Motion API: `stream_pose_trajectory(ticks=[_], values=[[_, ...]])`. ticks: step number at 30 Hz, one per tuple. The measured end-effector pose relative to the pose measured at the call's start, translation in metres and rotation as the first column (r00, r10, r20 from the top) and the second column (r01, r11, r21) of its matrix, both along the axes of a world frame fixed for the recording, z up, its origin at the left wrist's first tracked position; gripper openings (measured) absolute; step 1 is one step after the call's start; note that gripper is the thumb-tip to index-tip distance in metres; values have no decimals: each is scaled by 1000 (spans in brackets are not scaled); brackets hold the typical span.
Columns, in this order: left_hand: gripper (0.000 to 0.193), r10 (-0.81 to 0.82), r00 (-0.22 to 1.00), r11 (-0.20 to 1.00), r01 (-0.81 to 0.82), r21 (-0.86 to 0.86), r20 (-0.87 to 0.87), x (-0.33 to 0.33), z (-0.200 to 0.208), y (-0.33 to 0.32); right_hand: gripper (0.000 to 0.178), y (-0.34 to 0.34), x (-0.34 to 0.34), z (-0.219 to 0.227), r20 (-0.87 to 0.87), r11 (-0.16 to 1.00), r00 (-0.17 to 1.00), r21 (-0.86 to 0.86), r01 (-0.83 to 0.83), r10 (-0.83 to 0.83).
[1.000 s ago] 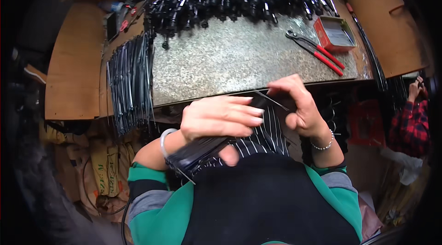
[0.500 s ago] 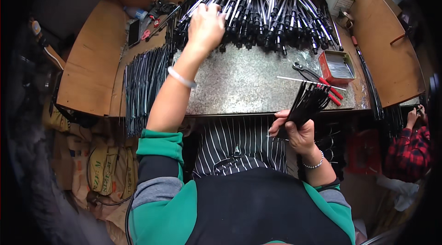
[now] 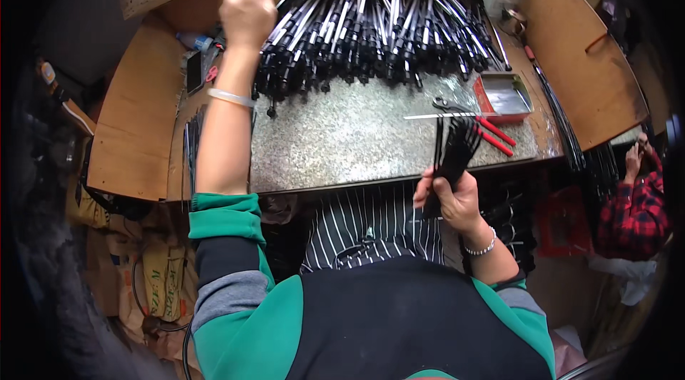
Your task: Assembling and securing bundles of black plastic rods using pliers at a workbench.
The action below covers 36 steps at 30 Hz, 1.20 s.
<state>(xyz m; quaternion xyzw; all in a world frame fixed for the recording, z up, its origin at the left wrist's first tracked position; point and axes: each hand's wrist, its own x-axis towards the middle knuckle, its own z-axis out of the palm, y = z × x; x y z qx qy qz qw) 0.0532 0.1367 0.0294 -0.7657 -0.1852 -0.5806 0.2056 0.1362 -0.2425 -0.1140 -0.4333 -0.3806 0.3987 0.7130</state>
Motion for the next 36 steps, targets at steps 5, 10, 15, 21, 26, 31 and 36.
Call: stream_pose_trajectory(ticks=[5, 10, 15, 21, 26, 31, 36], values=[[11, -633, 428, 608, 791, 72, 645, -39, 106, -83, 28, 9, -6, 9, 25, 997, 996, -7, -80, 80], [20, -700, 89, -184, 936, -300, 708, -90, 72, -156, 33, 18, -20, 10, 21, 988, 991, 76, -136, 135], [34, -424, 245, -503, 736, -452, 872, -74, -28, -210, 35, 21, -33, 18, 37, 981, 985, 90, -174, 171], [40, -299, 53, -651, 719, -244, 953, -74, -53, -226, 32, 26, -48, 24, 103, 986, 984, 62, -153, 147], [40, -230, 83, -643, 735, -216, 970, -75, -56, -228, 36, 27, -52, 22, 59, 995, 997, 85, -51, 46], [38, -194, 36, -641, 752, -155, 980, -71, -57, -231, 40, 35, -50, 28, 74, 991, 996, 121, -63, 54], [38, -243, 22, -577, 800, -163, 970, -69, -65, -226, 40, 45, -57, 34, 115, 994, 991, 76, -77, 67]])
